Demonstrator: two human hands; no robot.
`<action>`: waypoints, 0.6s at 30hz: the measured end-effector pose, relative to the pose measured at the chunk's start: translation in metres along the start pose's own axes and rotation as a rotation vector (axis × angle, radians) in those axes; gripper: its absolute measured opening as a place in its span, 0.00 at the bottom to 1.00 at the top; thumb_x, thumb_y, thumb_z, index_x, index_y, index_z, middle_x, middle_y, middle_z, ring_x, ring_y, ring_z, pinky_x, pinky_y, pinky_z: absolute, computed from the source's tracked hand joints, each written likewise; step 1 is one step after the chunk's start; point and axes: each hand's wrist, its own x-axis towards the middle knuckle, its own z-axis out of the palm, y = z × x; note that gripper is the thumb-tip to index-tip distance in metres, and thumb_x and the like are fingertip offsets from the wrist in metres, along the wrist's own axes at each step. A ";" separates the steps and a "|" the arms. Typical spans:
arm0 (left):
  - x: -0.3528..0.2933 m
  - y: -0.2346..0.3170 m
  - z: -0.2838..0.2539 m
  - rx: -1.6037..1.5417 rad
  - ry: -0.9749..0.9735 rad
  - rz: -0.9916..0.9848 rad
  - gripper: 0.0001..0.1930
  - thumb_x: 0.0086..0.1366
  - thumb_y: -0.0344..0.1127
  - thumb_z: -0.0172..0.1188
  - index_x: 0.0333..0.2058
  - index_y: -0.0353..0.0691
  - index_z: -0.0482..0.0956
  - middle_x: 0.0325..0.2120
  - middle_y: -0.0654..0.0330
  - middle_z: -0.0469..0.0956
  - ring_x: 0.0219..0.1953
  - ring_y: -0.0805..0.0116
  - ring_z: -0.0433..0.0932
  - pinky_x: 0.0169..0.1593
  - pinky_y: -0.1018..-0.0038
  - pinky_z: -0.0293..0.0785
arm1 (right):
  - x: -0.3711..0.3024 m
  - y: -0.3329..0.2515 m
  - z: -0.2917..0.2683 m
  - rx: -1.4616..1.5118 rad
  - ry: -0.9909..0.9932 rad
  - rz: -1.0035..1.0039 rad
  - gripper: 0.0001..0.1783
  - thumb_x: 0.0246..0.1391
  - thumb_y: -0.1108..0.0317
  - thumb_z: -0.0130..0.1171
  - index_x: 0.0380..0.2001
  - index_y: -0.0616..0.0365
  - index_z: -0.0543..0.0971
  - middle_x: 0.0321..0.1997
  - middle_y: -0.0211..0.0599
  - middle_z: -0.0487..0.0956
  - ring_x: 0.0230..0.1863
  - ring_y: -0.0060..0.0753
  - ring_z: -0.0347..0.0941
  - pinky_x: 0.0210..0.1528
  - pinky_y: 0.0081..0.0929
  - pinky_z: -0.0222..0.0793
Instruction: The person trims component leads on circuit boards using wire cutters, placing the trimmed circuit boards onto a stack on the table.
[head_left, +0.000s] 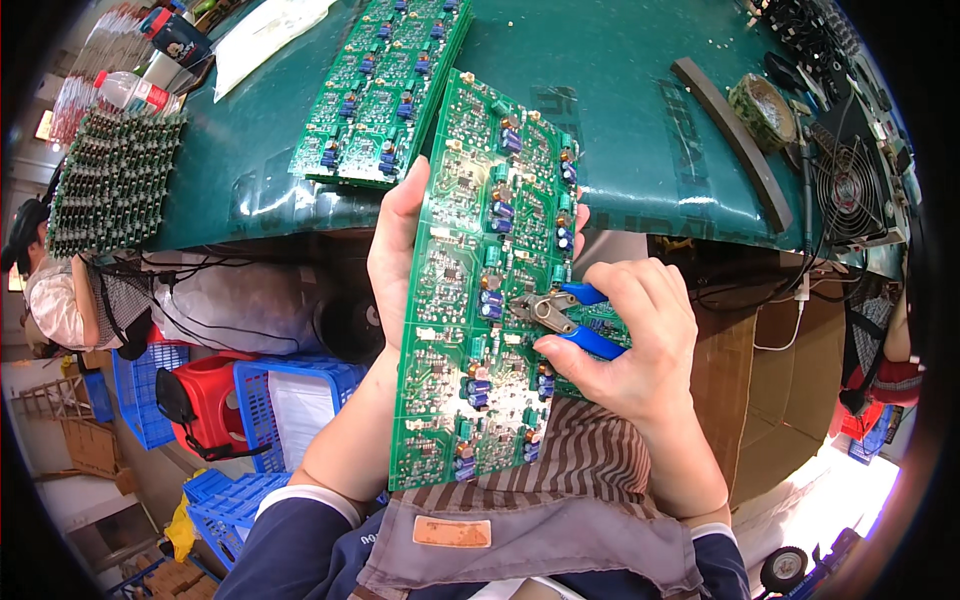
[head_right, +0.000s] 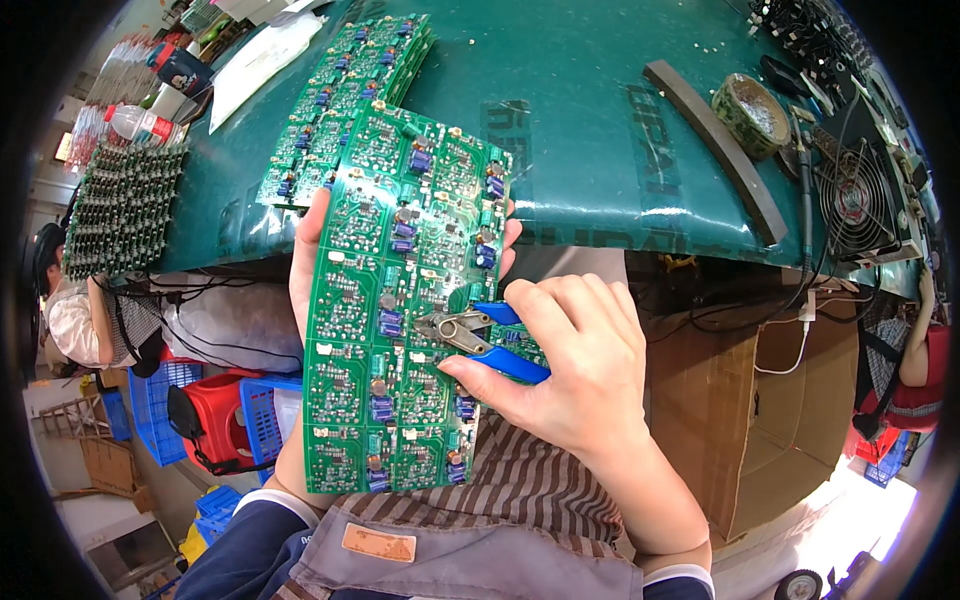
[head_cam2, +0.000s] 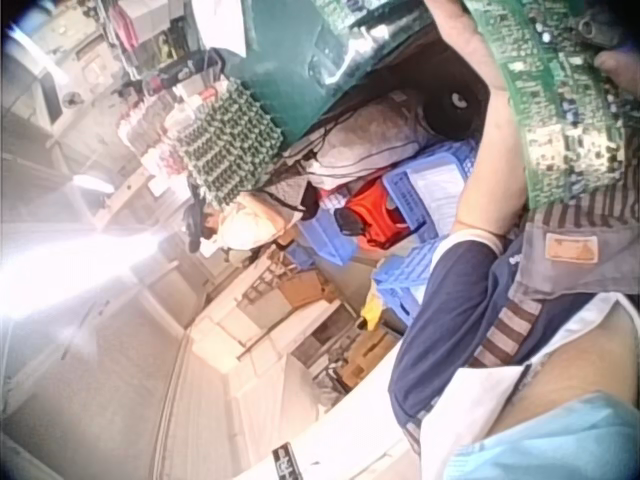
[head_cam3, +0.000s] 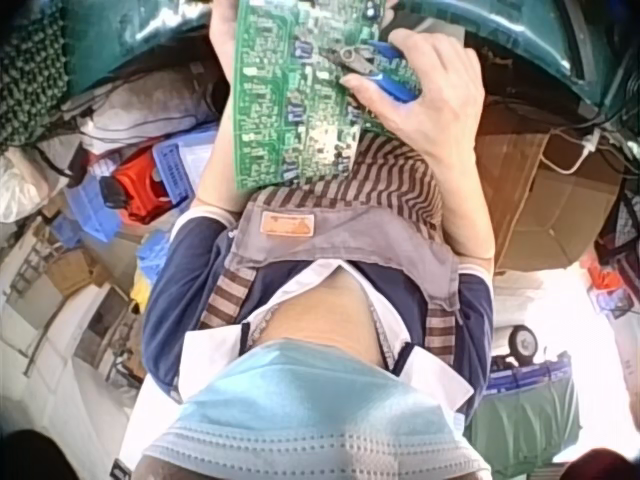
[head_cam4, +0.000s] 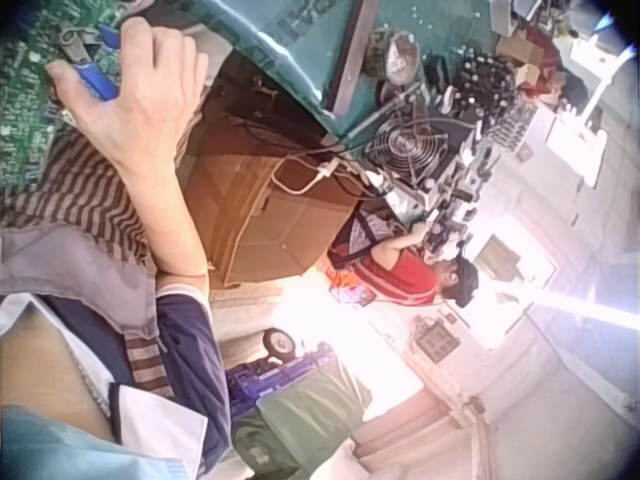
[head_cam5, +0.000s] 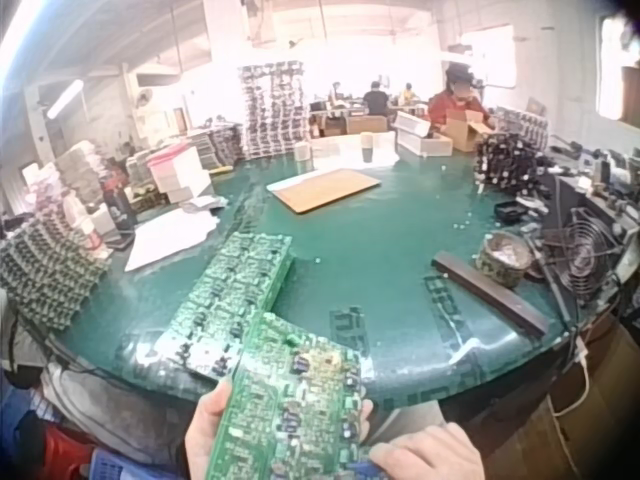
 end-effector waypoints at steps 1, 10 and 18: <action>0.000 0.000 0.001 -0.009 0.010 -0.006 0.34 0.70 0.58 0.46 0.58 0.30 0.70 0.49 0.43 0.78 0.48 0.49 0.80 0.54 0.55 0.78 | -0.001 0.000 0.000 0.001 0.000 -0.001 0.31 0.34 0.46 0.77 0.34 0.58 0.78 0.30 0.36 0.77 0.32 0.43 0.73 0.38 0.36 0.67; 0.009 0.010 0.005 -0.025 -0.015 -0.006 0.32 0.70 0.58 0.47 0.57 0.33 0.71 0.48 0.45 0.78 0.46 0.49 0.80 0.53 0.54 0.78 | -0.007 0.000 -0.002 0.014 0.040 -0.015 0.31 0.29 0.47 0.80 0.31 0.56 0.80 0.26 0.29 0.76 0.26 0.35 0.72 0.30 0.31 0.67; 0.017 0.024 0.011 0.111 -0.074 0.089 0.33 0.69 0.60 0.45 0.54 0.33 0.74 0.43 0.41 0.80 0.41 0.50 0.82 0.46 0.57 0.82 | -0.006 -0.011 -0.011 0.004 0.020 -0.069 0.33 0.27 0.48 0.80 0.35 0.58 0.80 0.32 0.33 0.77 0.31 0.38 0.72 0.36 0.34 0.63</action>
